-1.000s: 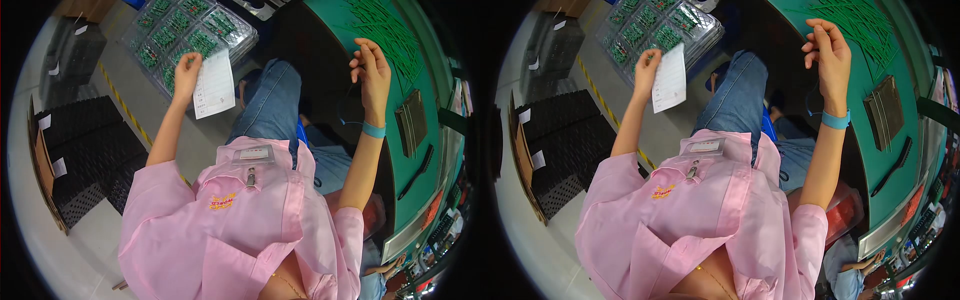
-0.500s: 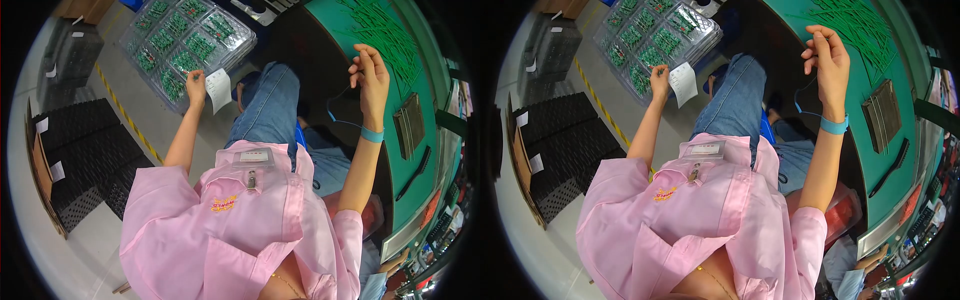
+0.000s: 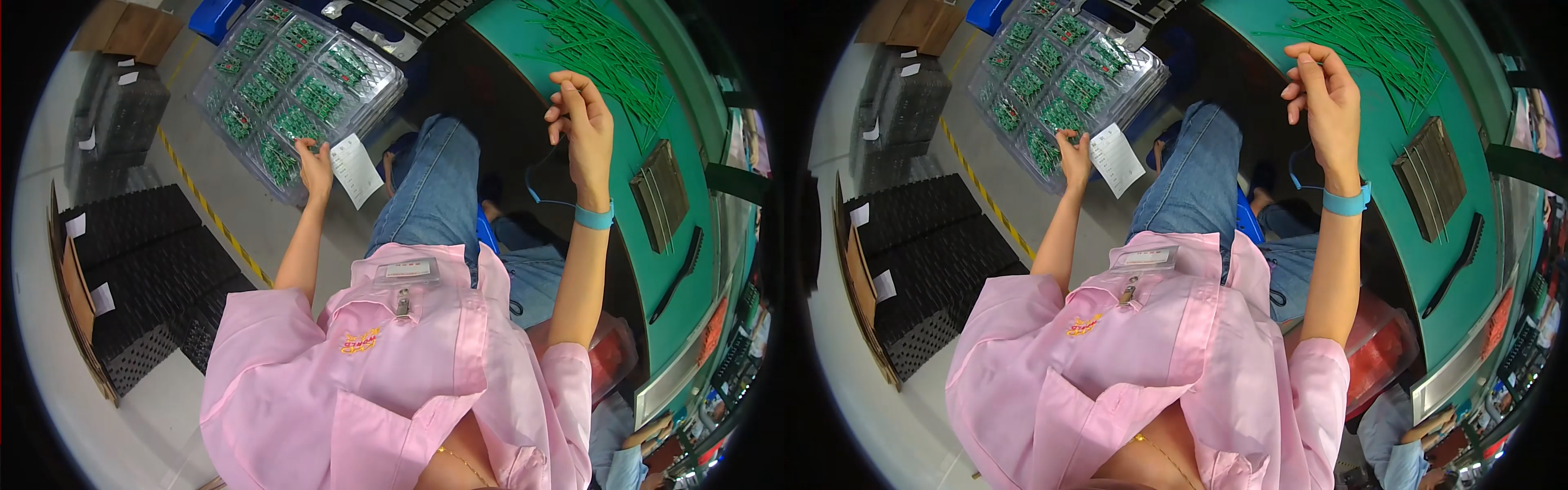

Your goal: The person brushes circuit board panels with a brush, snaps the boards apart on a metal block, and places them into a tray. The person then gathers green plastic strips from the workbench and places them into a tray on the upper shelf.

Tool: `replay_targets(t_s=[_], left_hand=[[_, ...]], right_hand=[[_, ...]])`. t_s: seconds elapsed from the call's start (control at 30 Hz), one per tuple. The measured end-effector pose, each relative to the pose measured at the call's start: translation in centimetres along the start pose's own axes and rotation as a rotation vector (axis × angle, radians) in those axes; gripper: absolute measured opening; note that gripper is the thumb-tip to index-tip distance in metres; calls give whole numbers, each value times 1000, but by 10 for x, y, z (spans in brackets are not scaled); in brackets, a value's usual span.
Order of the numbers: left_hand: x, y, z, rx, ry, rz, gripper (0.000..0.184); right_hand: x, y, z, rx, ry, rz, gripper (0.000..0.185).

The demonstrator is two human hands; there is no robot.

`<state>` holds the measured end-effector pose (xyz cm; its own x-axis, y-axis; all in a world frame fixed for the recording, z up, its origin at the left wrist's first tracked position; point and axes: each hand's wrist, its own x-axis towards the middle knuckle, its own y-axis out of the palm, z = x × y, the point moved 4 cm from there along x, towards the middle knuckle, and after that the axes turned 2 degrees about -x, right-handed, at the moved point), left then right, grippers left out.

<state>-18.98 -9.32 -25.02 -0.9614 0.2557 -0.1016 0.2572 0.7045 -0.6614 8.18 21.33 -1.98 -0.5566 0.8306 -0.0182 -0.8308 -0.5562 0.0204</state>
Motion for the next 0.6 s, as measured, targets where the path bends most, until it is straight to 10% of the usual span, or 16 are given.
replay_targets(t_s=[0.6], left_hand=[[0, -1, 0, 105, 89, 43, 16]], right_hand=[[-1, 0, 0, 2, -34, 22, 19]])
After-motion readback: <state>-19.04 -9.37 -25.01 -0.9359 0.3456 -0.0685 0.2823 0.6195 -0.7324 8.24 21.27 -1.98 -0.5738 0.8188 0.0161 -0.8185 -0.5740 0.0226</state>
